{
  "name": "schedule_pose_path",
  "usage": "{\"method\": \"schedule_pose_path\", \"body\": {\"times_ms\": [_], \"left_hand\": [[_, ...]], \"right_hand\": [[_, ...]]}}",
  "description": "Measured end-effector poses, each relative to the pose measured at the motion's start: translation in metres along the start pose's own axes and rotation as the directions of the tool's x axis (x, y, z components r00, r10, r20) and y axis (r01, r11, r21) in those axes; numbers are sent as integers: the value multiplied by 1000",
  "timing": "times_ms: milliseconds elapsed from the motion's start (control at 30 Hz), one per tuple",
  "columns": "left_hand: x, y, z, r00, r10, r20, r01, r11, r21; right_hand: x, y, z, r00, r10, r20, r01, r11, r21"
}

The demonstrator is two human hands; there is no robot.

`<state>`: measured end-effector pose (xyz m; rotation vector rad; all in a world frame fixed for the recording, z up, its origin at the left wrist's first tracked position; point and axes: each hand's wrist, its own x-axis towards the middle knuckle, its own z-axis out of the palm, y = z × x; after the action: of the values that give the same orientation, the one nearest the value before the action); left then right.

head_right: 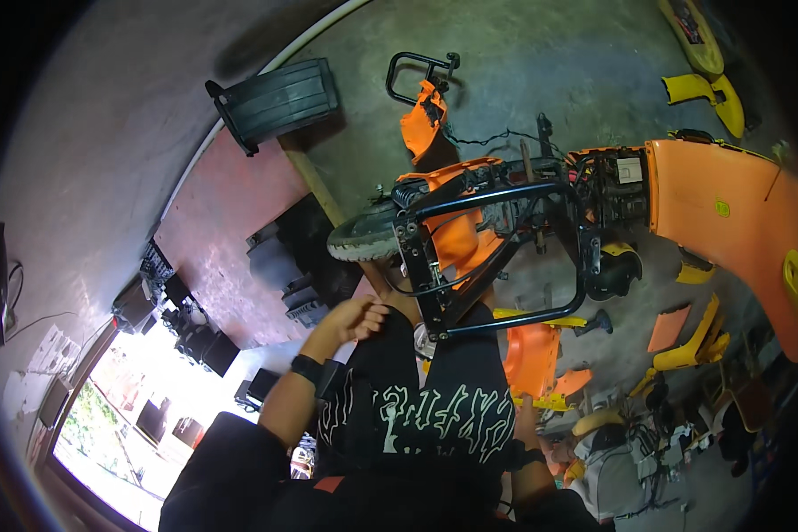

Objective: Installing a yellow body panel onto the frame of a scooter.

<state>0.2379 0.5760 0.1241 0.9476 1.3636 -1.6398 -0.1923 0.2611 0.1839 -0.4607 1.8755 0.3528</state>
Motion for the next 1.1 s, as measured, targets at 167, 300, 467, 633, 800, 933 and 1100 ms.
{"method": "schedule_pose_path", "body": {"times_ms": [167,300,467,633,800,933,1100], "left_hand": [[-31,156,-2,105,987,124,-306,-87,948],[-11,302,47,108,910,400,-294,-355,887],[30,370,113,294,736,610,107,-660,744],[107,403,167,394,632,667,319,-775,546],[139,440,157,456,369,810,176,-930,324],[142,436,168,508,463,726,54,-858,510],[148,427,165,466,251,848,126,-968,217]], "right_hand": [[8,-4,-10,992,-66,107,69,997,-22],[29,3,-42,990,50,133,-44,998,-48],[30,18,-60,997,-13,82,18,998,-59],[29,56,-102,997,-73,-12,73,997,1],[1,32,-72,988,-143,51,136,983,124],[-16,-12,-25,978,-184,101,208,911,-356],[-3,24,-59,988,-92,125,145,836,-529]]}}
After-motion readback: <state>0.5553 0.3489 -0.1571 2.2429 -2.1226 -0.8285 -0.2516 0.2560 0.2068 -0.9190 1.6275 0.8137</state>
